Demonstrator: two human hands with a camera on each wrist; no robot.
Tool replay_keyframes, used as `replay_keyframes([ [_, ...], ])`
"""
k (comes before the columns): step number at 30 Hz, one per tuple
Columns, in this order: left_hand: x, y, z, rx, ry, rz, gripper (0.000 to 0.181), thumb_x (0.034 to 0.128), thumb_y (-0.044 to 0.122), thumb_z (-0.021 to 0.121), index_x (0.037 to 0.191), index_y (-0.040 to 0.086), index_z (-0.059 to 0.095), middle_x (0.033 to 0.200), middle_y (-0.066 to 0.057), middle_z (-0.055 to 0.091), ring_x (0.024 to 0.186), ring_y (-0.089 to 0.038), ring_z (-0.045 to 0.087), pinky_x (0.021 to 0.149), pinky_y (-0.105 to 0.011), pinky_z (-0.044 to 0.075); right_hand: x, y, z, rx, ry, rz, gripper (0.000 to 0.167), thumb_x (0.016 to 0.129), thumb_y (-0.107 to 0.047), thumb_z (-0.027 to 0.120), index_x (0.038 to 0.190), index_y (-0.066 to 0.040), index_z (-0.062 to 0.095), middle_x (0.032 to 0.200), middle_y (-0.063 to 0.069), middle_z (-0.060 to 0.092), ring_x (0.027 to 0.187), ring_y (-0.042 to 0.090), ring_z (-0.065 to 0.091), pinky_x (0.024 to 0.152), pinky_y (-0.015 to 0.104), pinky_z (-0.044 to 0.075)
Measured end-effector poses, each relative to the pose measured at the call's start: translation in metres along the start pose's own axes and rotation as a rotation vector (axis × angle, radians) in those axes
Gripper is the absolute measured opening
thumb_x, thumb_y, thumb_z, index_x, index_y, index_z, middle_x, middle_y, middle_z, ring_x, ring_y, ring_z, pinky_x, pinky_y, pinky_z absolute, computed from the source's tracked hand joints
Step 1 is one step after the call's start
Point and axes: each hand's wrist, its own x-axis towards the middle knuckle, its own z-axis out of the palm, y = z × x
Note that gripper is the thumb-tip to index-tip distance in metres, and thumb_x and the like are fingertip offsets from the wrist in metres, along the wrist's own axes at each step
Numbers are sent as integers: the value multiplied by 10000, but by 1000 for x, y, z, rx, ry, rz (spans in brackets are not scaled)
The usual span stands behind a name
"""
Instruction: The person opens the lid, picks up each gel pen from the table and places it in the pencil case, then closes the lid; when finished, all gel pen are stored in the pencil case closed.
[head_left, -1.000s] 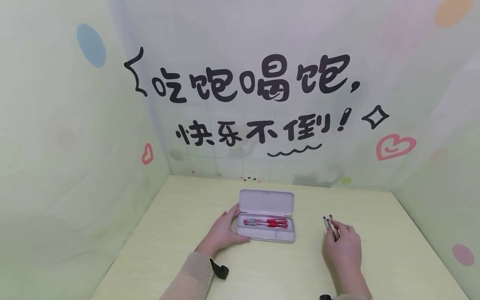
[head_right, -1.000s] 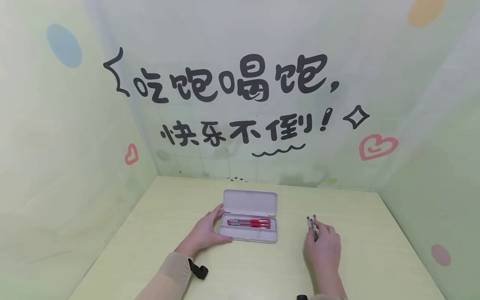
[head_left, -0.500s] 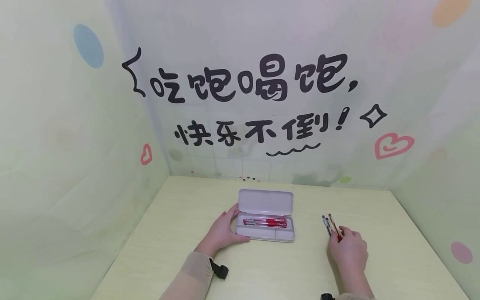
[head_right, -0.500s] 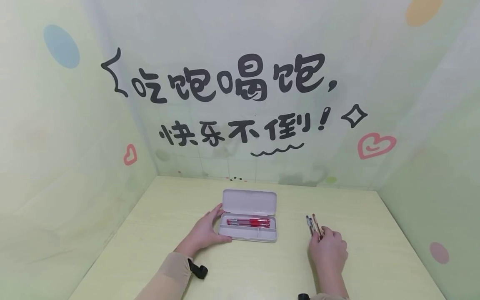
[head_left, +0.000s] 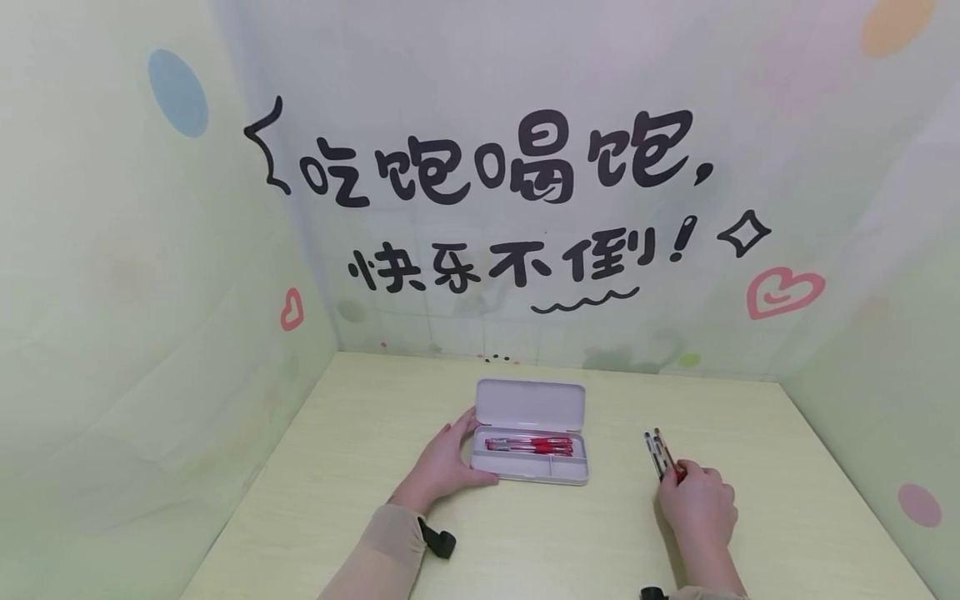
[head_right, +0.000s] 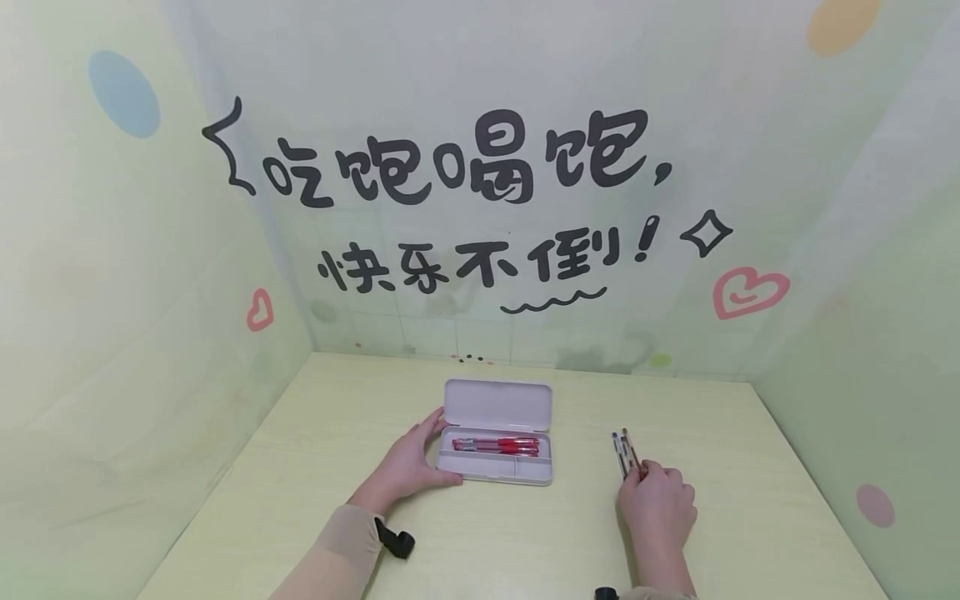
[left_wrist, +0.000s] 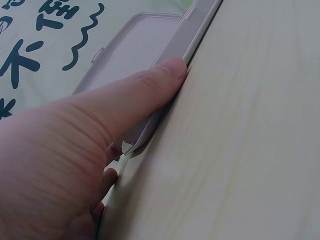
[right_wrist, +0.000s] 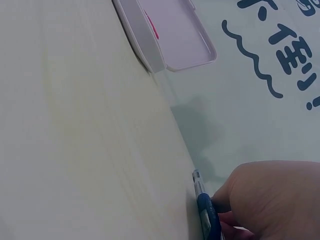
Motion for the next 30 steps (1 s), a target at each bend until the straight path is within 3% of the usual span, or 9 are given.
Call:
replay_keyframes([
  [8,-1,2,-1,-4,-1,-10,1321,701,527,1025,1753,207,293,1689,44,559,1631,-307,449,1437,-532,233,0,0,1,20,6,8,429,1057,-232,557,1365,43,676,1296,387,624,1110,570,592,729,584,532],
  [18,0,2,-1,-1,-1,-14,1319,707,513,1027,1755,203,288,1698,35,549,1634,-314,444,1438,-534,223,1,1,0,80,32,12,353,1049,-239,588,1258,29,681,1074,252,741,885,421,699,611,459,475],
  [30,0,2,-2,-7,-3,-20,1319,705,524,1025,1750,188,295,1693,24,555,1633,-324,445,1430,-552,248,0,-2,2,107,90,-28,325,1064,-208,577,1285,1,692,1132,255,724,979,446,688,686,532,508],
])
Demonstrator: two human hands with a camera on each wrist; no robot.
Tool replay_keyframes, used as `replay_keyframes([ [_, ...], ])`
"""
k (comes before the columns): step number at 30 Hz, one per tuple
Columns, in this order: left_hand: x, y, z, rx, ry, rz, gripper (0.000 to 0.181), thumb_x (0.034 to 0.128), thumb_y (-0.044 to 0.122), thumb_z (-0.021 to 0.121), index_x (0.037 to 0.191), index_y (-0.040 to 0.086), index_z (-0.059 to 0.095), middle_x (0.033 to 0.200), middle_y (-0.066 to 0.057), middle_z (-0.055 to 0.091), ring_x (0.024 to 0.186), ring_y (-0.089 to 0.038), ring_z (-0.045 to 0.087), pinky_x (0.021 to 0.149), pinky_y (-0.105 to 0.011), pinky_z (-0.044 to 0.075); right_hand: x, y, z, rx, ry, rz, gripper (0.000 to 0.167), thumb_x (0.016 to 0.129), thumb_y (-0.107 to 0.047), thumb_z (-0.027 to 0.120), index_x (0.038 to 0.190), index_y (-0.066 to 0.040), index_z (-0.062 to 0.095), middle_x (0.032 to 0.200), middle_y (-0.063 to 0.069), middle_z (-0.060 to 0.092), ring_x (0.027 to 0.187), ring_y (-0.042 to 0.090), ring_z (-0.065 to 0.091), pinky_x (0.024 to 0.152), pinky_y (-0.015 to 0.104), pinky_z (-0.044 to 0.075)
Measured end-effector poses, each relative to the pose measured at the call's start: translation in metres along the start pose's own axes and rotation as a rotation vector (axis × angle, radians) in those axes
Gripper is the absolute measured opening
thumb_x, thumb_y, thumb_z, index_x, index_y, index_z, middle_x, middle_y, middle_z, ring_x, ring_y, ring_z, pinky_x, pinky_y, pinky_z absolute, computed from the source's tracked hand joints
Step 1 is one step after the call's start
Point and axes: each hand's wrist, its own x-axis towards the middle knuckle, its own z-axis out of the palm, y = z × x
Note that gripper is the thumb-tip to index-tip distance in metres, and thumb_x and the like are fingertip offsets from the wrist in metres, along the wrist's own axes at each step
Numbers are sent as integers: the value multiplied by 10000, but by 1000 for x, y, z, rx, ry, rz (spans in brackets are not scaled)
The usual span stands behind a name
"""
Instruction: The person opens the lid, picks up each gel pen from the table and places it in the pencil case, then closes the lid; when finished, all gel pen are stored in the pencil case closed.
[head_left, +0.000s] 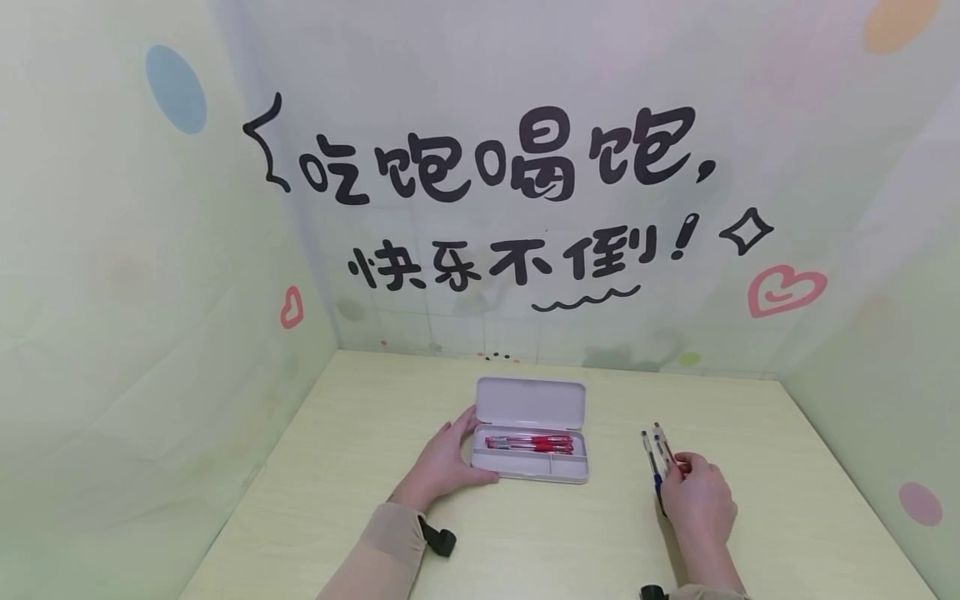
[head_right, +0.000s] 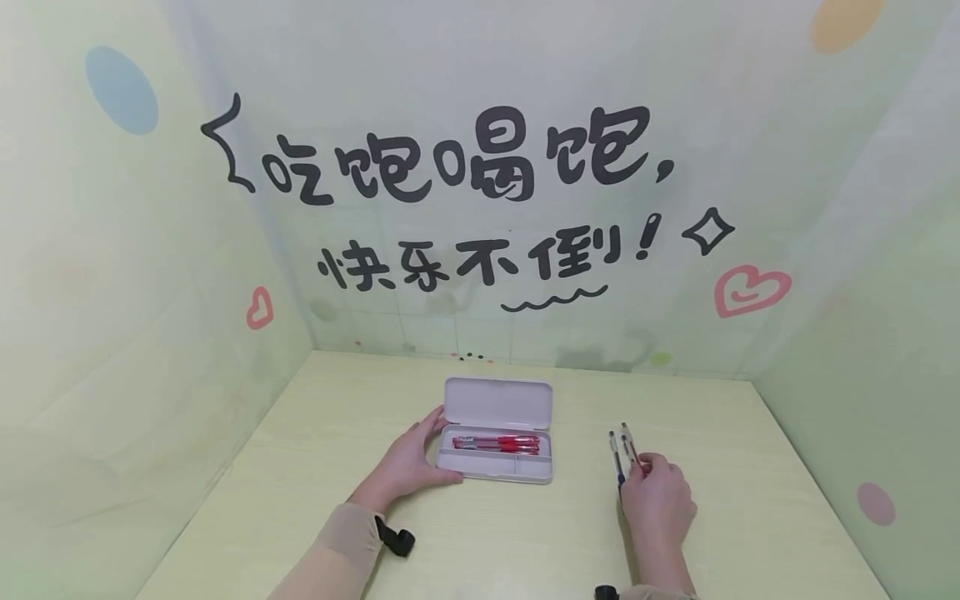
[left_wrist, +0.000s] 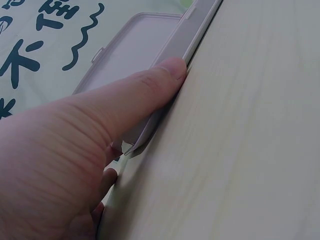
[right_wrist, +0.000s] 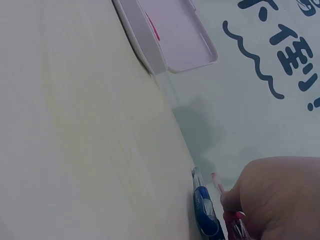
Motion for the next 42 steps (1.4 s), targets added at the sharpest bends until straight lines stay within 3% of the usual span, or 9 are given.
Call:
replay_keyframes([
  [8,1,0,0,12,-6,-8,1330,703,516,1028,1758,213,278,1695,42,553,1636,-327,438,1427,-560,248,-4,-17,5,56,22,-111,306,1066,-174,614,1307,-13,710,1236,298,706,1124,546,652,870,673,498],
  [19,1,-2,0,11,-3,-11,1329,694,526,1029,1754,220,289,1689,53,558,1637,-311,439,1436,-538,226,-11,-48,25,150,-2,-299,250,1087,-122,655,1317,-58,725,1243,160,704,1079,332,672,898,465,582],
  [29,-1,-1,2,5,0,-27,1313,691,515,1034,1750,250,305,1712,50,528,1638,-351,431,1426,-567,247,-20,-77,48,137,-103,-406,221,1073,-132,684,1276,-79,752,1233,121,705,1132,336,654,976,541,611],
  [37,0,0,2,1,-2,-24,1319,692,511,1034,1753,245,298,1712,46,529,1639,-351,429,1430,-559,237,-24,-96,63,92,-104,-540,139,1014,-92,749,1145,-76,792,1101,117,727,1060,350,663,969,560,621],
  [42,1,1,1,8,-3,-17,1334,690,512,1035,1757,229,287,1712,42,528,1637,-339,435,1435,-546,222,-26,-106,68,66,-124,-578,127,1003,-73,755,1124,-84,792,1082,96,728,1035,320,656,964,543,637],
])
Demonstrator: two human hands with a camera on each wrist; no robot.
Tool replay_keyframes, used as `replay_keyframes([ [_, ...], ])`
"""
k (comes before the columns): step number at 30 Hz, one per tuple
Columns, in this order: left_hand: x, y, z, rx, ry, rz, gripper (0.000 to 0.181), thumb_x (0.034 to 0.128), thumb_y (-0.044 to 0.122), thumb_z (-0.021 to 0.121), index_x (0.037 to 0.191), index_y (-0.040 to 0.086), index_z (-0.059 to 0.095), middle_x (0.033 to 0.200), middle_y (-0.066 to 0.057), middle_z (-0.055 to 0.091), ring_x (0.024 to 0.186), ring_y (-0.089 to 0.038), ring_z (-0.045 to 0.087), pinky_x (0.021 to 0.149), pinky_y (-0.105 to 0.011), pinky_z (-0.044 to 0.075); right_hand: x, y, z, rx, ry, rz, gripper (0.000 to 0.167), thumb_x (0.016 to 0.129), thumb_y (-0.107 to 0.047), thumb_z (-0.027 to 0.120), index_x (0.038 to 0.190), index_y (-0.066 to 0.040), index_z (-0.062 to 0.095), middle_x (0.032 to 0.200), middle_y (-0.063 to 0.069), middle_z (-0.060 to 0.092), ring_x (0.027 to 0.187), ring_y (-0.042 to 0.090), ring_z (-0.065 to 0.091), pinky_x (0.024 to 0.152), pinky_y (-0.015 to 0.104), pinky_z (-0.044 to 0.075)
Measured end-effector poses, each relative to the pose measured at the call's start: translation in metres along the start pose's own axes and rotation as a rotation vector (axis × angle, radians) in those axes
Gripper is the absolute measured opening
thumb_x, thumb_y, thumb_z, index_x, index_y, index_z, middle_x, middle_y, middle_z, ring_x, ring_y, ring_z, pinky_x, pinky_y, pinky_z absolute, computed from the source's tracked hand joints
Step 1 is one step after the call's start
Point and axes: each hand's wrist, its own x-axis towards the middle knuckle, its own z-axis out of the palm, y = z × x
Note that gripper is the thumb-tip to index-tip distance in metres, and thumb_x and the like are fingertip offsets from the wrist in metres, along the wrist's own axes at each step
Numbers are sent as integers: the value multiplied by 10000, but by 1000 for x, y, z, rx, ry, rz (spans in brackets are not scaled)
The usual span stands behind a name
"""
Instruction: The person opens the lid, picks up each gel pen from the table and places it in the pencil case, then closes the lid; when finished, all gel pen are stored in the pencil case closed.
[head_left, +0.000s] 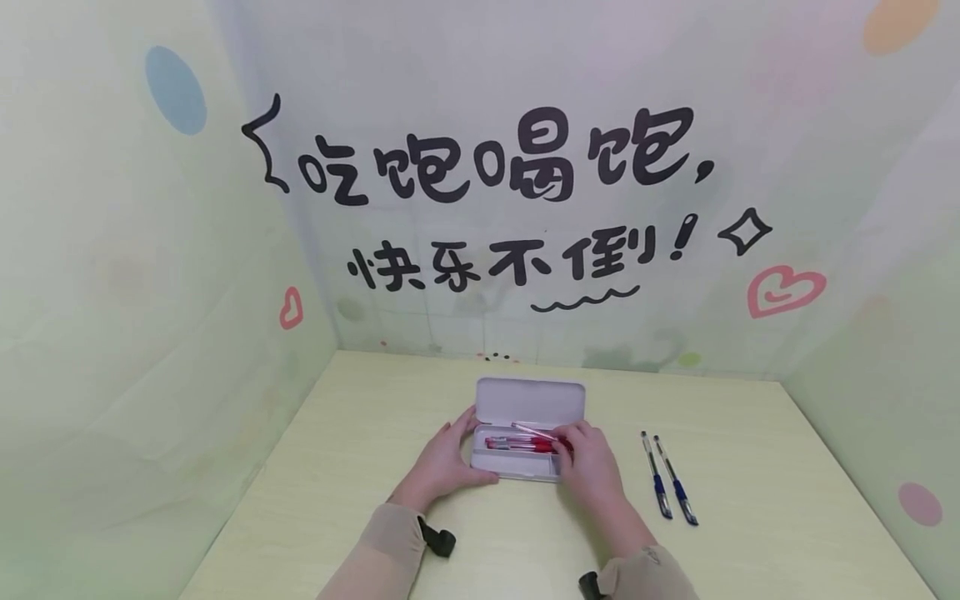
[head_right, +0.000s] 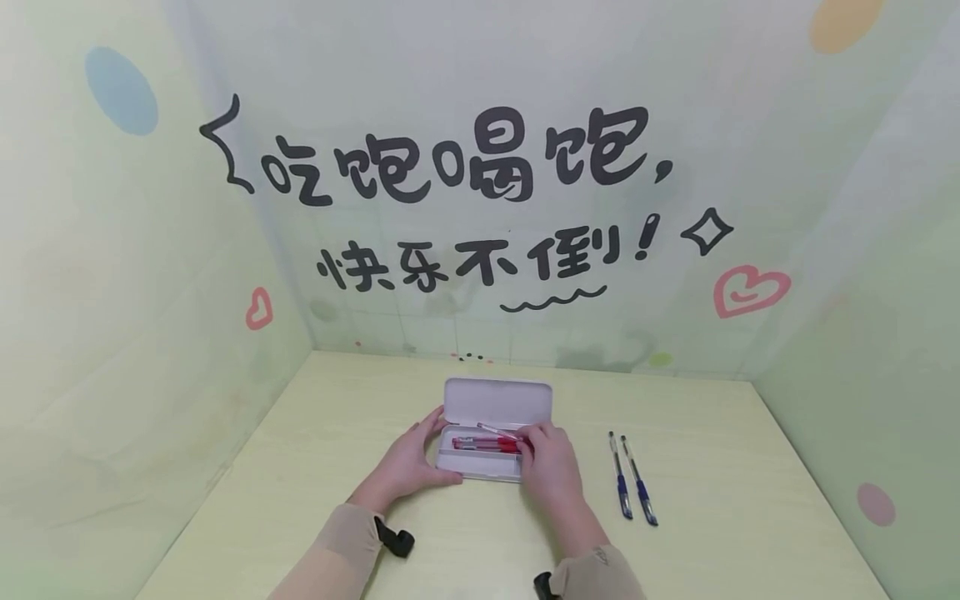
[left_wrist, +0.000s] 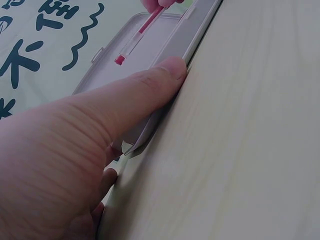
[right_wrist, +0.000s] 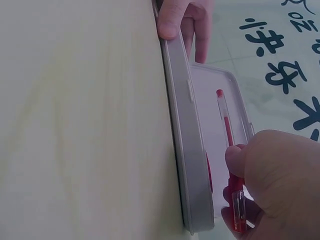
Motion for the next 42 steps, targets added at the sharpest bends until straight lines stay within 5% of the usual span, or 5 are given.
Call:
replay_keyframes([
  [14,0,-2,-1,-5,-1,10,1358,682,535,1029,1758,190,275,1693,19,553,1634,-398,422,1407,-616,261,4,-9,16,-37,-8,-109,83,963,-50,804,988,-128,795,1023,51,717,1014,287,659,959,510,632],
  [26,0,-4,1,3,5,22,1339,695,548,1023,1754,189,286,1673,25,578,1629,-370,440,1412,-600,265,6,-20,21,-89,-75,-107,86,972,-67,810,992,-150,803,1042,41,731,1010,273,651,961,490,634],
  [35,0,-3,0,7,2,20,1333,705,549,1019,1759,207,278,1695,12,552,1625,-387,441,1410,-604,265,7,-23,25,-150,-55,-199,89,938,-121,851,976,-197,823,1014,-4,778,1007,285,655,940,478,584],
  [42,0,-2,0,2,3,17,1340,694,558,1018,1757,205,283,1701,11,544,1633,-396,425,1406,-613,270,6,-21,26,-166,-35,-182,113,917,-126,874,997,-205,858,1028,7,764,1011,274,646,925,463,582],
])
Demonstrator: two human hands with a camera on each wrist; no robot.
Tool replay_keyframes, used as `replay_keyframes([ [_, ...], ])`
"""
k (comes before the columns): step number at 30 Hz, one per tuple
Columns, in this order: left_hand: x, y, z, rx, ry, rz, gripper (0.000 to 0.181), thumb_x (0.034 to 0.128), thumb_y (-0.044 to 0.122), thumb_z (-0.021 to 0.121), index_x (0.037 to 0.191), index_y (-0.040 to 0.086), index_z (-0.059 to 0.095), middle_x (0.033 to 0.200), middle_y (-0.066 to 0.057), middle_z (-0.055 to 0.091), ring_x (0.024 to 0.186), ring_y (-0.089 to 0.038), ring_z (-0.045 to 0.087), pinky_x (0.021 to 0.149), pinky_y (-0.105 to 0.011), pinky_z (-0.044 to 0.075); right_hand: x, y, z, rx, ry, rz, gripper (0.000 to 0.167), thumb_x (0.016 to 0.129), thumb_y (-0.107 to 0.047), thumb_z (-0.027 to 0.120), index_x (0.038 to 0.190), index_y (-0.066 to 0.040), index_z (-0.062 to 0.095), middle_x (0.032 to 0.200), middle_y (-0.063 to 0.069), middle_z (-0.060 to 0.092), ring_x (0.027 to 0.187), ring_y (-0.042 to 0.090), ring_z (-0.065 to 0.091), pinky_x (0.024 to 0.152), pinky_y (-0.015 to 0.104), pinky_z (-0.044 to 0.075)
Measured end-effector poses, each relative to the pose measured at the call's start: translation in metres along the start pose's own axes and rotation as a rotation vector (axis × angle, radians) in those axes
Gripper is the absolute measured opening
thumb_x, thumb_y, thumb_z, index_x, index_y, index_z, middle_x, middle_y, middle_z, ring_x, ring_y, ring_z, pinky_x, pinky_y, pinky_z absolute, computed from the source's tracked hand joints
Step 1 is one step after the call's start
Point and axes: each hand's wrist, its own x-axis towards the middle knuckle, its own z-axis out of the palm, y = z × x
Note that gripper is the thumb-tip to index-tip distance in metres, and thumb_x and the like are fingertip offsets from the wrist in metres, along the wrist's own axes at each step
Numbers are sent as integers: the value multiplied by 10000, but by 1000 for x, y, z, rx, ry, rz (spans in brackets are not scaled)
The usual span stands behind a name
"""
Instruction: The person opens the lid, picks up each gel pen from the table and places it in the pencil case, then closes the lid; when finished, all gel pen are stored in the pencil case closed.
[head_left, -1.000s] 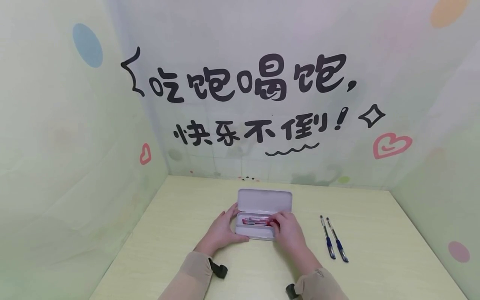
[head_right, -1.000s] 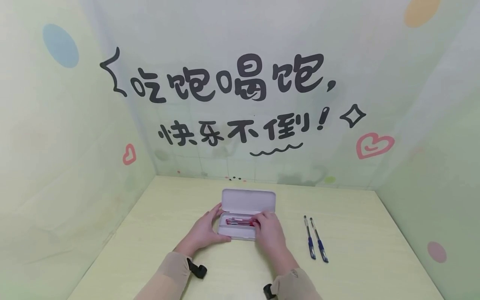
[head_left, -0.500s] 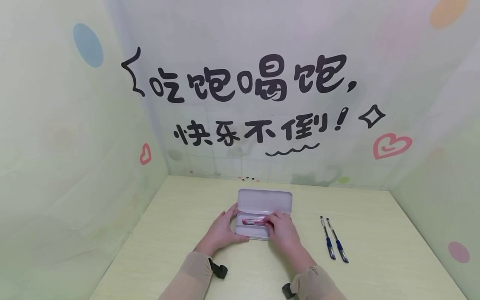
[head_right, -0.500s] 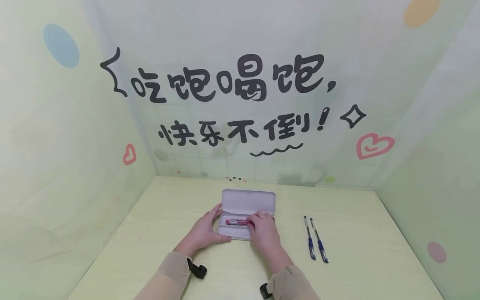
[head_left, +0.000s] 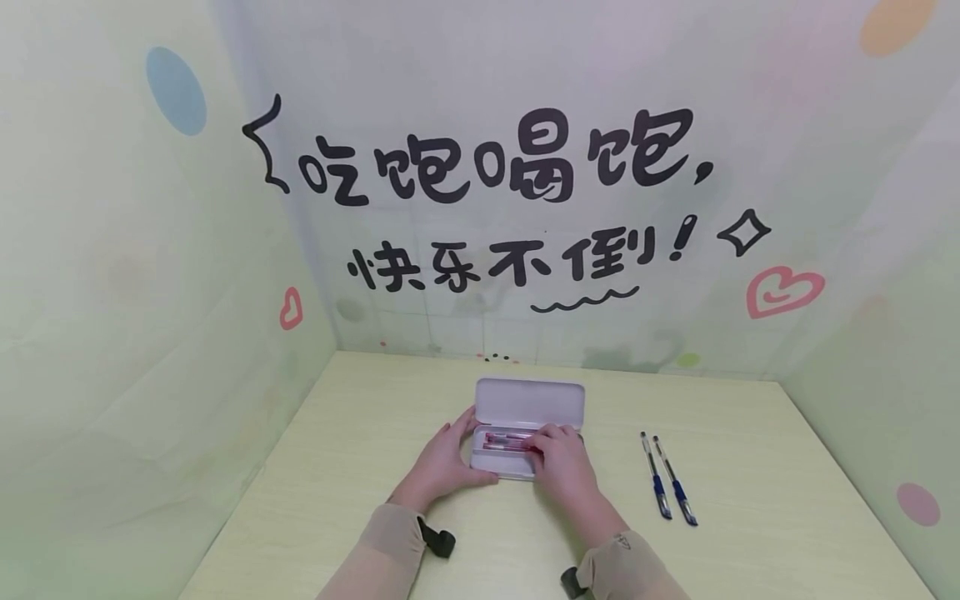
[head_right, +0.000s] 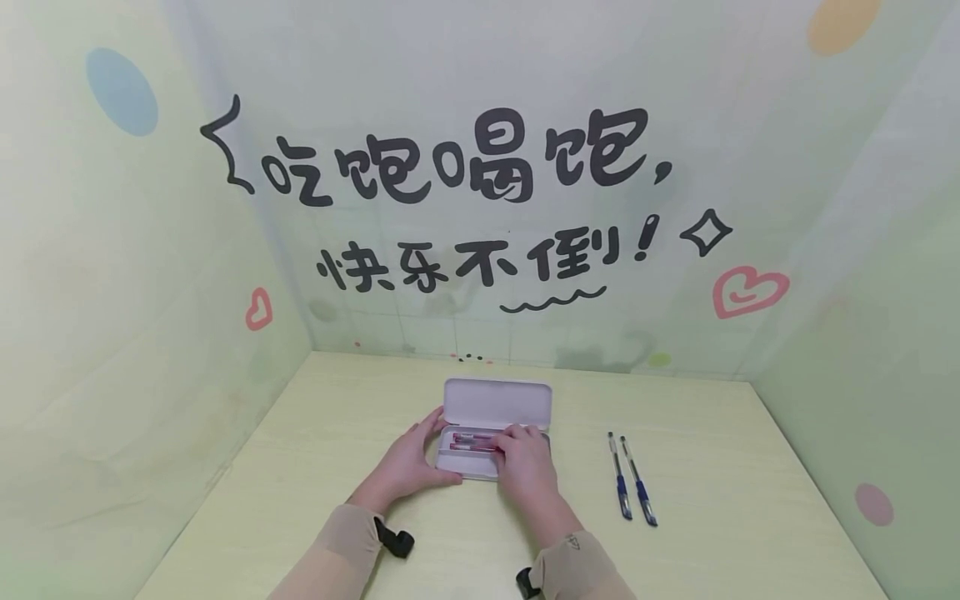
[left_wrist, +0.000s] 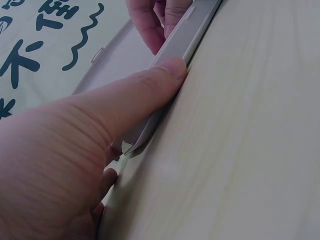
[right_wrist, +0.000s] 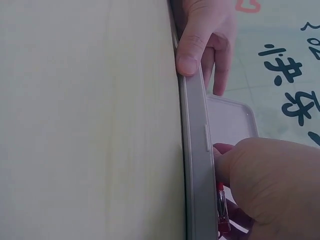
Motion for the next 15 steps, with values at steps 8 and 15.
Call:
replay_keyframes([
  [8,-1,-1,0,13,-4,4,1346,696,537,1022,1761,206,268,1671,37,580,1632,-366,436,1410,-594,269,-2,2,-3,78,-9,99,141,961,-157,843,1102,-154,834,1118,41,762,1103,284,648,1014,492,617],
  [15,-1,2,-1,-3,-4,3,1335,696,522,1027,1759,219,279,1672,46,578,1633,-315,445,1433,-542,237,-7,12,-16,148,27,224,235,1009,-231,797,1221,-132,797,1195,95,742,1182,351,649,1067,544,626],
])
